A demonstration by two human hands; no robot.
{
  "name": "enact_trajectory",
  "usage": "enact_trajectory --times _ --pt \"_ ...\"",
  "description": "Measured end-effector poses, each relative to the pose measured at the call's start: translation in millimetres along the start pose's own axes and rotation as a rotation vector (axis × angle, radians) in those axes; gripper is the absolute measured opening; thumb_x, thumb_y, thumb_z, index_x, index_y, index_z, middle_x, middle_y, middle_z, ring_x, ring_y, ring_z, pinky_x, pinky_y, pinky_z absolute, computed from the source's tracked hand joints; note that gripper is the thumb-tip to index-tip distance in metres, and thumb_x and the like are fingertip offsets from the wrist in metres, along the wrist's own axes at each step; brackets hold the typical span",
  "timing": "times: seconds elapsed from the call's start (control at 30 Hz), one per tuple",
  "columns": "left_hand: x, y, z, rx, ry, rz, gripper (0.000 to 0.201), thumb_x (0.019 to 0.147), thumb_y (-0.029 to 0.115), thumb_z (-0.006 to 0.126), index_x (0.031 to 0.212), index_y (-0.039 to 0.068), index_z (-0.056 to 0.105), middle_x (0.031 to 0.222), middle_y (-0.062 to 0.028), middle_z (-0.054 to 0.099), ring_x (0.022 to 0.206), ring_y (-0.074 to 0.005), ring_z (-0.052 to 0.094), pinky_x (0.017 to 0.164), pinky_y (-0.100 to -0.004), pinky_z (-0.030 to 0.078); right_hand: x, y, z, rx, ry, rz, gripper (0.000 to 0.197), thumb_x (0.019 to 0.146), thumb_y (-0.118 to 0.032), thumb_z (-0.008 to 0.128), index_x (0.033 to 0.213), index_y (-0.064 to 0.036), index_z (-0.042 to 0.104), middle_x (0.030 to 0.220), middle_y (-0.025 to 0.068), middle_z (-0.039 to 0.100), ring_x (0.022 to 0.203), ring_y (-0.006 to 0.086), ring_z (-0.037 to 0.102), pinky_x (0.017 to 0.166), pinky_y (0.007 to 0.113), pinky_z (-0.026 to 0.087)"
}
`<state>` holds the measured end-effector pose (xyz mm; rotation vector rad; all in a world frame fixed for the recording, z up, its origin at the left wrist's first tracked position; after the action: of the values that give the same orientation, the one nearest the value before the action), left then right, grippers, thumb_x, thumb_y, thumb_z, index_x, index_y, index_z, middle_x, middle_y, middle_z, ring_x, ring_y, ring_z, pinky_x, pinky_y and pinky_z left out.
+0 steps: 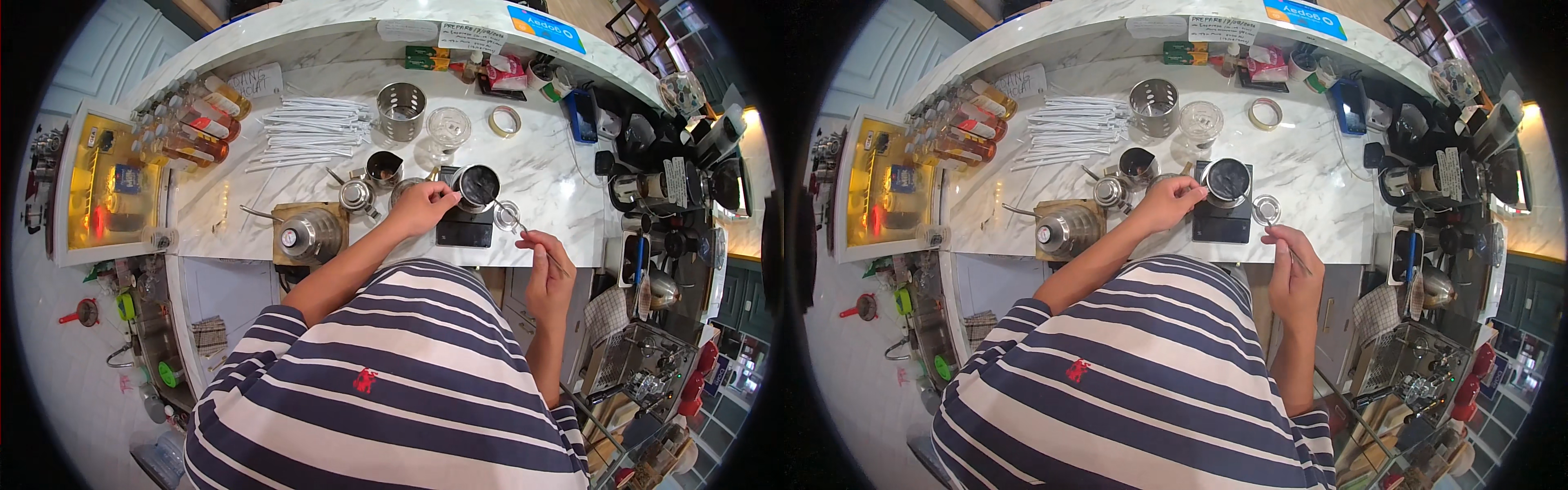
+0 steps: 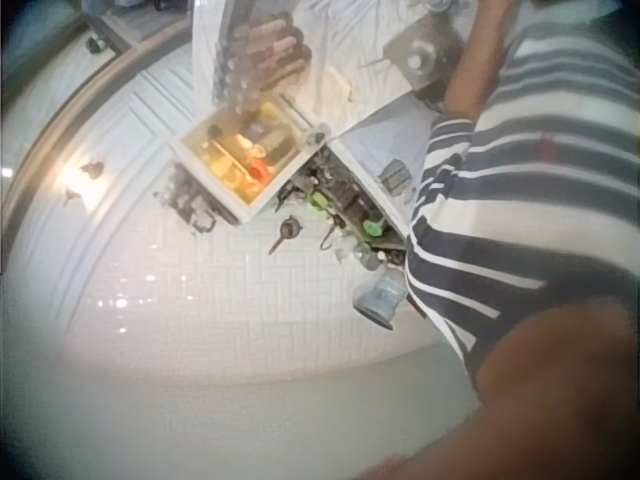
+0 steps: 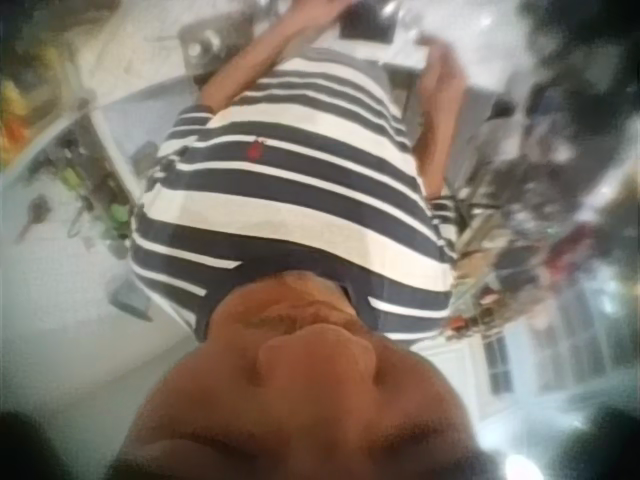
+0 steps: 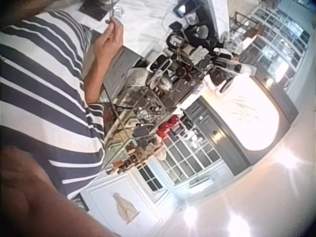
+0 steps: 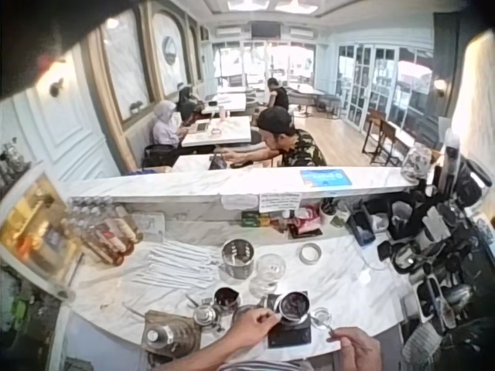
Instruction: The person picks up a syrup bottle and returns it to the counter, then holds a glass carafe with coffee grounds before stirring contents inside a metal pot on a scale with a bar spoon.
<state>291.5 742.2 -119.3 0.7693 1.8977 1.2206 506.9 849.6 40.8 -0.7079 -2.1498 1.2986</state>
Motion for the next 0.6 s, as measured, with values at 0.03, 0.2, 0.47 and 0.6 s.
enact_trajectory --times 0.03,0.2,0.47,0.6 --pt "0.5 1.0 -0.9 -0.003 0.008 0.008 0.028 0.096 0.030 0.068 0.089 0.002 0.070 0.067 0.0037 0.058 0.061 -0.0058 0.050 0.057 -0.0262 0.041 0.7 0.7 3.5 0.000 -0.021 0.003 0.021 0.103 0.000 0.046 0.113 0.0064 0.064 0.099 0.0134 0.070 0.092 0.0169 0.069 0.084 0.027 0.051" --pt "-5.9 14.5 -4.8 0.047 0.056 0.013 0.029 0.094 0.031 0.070 0.086 0.004 0.070 0.062 0.0033 0.054 0.058 -0.0068 0.046 0.055 -0.0282 0.039 -1.9 -1.2 -3.8 0.007 0.018 0.041 0.022 0.103 -0.002 0.046 0.113 0.0067 0.064 0.102 0.0136 0.070 0.093 0.0168 0.069 0.085 0.027 0.051" --pt "-1.4 3.9 -2.2 0.045 0.067 -0.006 0.034 0.091 0.041 0.069 0.088 0.006 0.072 0.063 -0.0029 0.059 0.058 -0.0160 0.054 0.057 -0.0348 0.043 -0.8 1.7 9.8 0.069 -0.015 0.039 0.022 0.104 -0.004 0.047 0.114 0.0062 0.064 0.104 0.0130 0.070 0.095 0.0163 0.068 0.084 0.026 0.050" --pt "-3.2 5.3 -1.2 0.040 0.083 0.000 0.030 0.094 0.033 0.069 0.087 0.004 0.070 0.064 0.0014 0.058 0.058 -0.0078 0.049 0.056 -0.0292 0.040 1.1 6.0 -0.1 0.120 0.054 0.051 0.024 0.105 -0.005 0.046 0.116 0.0050 0.064 0.103 0.0122 0.071 0.094 0.0155 0.068 0.080 0.024 0.048"
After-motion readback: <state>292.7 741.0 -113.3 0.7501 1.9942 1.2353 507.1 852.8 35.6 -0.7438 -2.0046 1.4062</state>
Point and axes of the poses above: each hand's wrist, its own x-axis towards the middle knuckle, its own z-axis out of the palm, y = z × x, the point moved 8 cm from there along x, towards the middle knuckle
